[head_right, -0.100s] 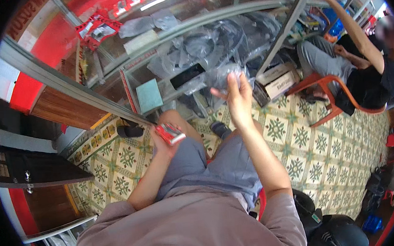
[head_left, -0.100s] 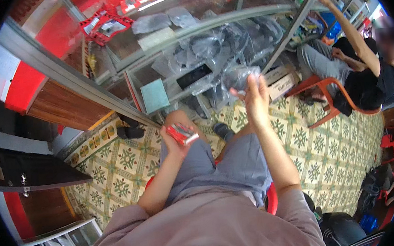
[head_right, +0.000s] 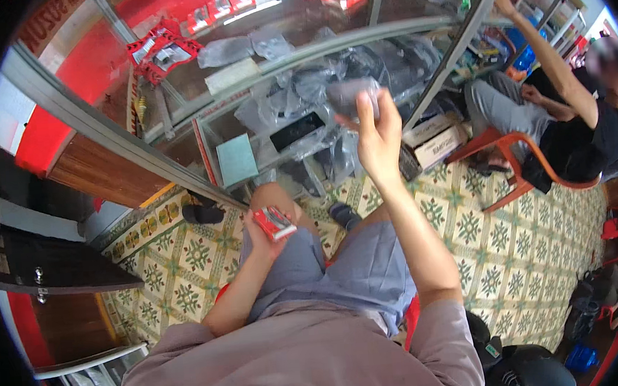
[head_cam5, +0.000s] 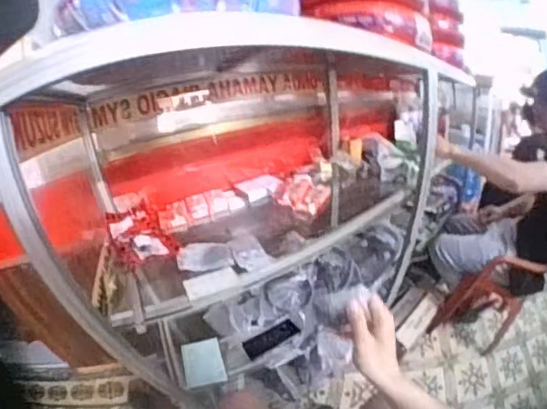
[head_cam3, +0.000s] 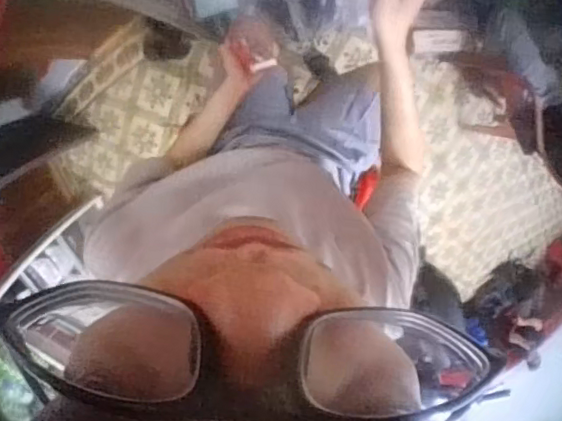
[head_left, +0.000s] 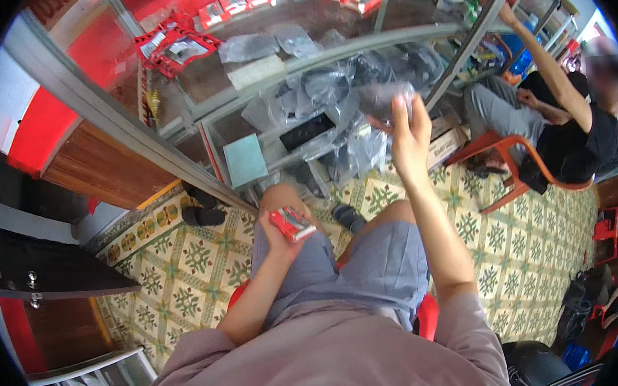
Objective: The person sits on a red plastic chair in a shop and repeatedly picks up small red and white boxes from a glass display counter. They handle each box individually, turning it over in their hands, and then place it back on the counter. The person continues this repetitive cycle of picking up, inspecting, and replacing the boxes throughout the video.
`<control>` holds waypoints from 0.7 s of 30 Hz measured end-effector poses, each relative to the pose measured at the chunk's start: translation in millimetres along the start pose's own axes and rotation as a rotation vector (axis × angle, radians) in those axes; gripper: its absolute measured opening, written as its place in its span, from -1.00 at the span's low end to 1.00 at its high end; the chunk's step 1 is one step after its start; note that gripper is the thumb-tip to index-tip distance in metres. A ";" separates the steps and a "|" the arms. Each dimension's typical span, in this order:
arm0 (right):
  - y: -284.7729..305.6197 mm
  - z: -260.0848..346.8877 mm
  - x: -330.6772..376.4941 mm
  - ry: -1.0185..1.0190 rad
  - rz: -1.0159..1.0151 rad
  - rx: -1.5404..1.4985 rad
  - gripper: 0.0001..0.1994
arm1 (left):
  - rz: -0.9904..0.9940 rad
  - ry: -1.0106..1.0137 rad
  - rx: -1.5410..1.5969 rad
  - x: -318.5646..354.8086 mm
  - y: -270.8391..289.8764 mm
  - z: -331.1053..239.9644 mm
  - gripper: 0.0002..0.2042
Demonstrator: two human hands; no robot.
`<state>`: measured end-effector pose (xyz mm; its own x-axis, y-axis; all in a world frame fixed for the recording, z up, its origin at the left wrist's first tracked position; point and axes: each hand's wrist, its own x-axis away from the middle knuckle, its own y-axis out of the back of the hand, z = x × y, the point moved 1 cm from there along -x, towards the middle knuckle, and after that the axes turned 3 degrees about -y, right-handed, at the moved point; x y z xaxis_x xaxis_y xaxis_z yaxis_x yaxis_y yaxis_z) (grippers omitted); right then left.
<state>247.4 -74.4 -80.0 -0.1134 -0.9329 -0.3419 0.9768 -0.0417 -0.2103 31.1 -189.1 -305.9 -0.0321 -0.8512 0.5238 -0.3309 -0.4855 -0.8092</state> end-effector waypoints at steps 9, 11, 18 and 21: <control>-96.1 -9.3 -141.2 0.637 0.131 0.870 -0.85 | 0.126 0.118 -0.142 -9.2 -18.2 13.8 -0.46; -111.3 -23.3 -147.5 0.588 0.179 1.007 -0.83 | 0.143 0.130 -0.055 0.2 -26.7 11.9 -0.48; -117.6 0.2 -131.6 0.426 0.185 1.143 -0.60 | 0.234 0.171 -0.007 3.6 -33.9 2.7 -0.50; -120.1 19.6 -49.4 0.731 0.435 0.845 -0.56 | 0.346 0.168 0.088 8.0 -35.0 -9.7 -0.46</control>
<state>139.3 -30.3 -19.9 0.4470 -0.5140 -0.7321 0.7384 -0.2499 0.6263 33.2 -177.0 -270.8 -0.2839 -0.9266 0.2465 -0.1915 -0.1971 -0.9615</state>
